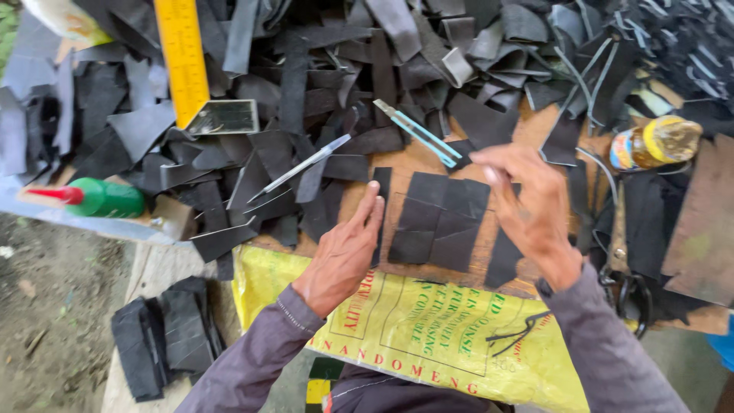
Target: The person arranges and cuts black leather pieces on a wooden workbench. They use a ruler and a utility knife to measure and trim the material, then use scissors to cut additional strips. The person handles the leather pieces by hand, stacking them and placing a rectangular board on top.
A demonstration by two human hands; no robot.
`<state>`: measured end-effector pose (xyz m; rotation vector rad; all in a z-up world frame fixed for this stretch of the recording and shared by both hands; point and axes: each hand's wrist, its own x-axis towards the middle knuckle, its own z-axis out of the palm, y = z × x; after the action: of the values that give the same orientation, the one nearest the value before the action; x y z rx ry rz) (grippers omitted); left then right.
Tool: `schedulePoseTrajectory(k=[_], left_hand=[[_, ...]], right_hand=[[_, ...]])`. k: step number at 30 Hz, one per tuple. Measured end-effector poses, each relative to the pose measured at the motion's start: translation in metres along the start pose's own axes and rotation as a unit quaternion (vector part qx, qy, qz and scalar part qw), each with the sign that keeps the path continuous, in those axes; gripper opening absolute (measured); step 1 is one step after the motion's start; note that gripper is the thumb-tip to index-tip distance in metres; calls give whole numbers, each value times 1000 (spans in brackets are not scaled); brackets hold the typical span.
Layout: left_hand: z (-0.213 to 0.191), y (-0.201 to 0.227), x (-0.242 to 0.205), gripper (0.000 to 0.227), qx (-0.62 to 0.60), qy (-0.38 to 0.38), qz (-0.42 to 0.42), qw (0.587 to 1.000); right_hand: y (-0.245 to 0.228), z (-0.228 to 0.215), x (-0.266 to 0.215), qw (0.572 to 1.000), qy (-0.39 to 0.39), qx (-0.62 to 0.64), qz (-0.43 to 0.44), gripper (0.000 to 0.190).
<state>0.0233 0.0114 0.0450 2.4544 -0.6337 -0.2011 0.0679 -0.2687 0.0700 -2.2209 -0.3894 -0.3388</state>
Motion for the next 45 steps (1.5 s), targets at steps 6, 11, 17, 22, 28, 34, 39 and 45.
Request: schedulePoseTrajectory(k=[6,11,17,22,28,34,39,45], left_hand=[[5,5,4,74,6,10,-10,1000],[5,6,6,73,-7,7,-17,1000],[-10,22,-3,78,-88,39,16,995],[-5,39,-19,32,-51,168,3,984],[8,38,-29,37,-68,243,-113,961],[3,28,-36,34,-74,313,-54,945],[-21,30,-34,19,-72,298,-82,948],[-70,20,-9,15,-61,389,-96,914]], right_hand=[[12,-29,-90,991,64,-48,109,14],[19,-31,-120,988,75,-45,129,16],[17,-31,-122,987,91,-23,133,18],[22,-32,-121,982,95,6,163,18],[45,-20,-112,952,91,59,285,16],[66,-10,-99,969,79,1,236,34],[47,-4,-96,961,86,-86,247,33],[29,-21,-75,991,93,-25,97,16]])
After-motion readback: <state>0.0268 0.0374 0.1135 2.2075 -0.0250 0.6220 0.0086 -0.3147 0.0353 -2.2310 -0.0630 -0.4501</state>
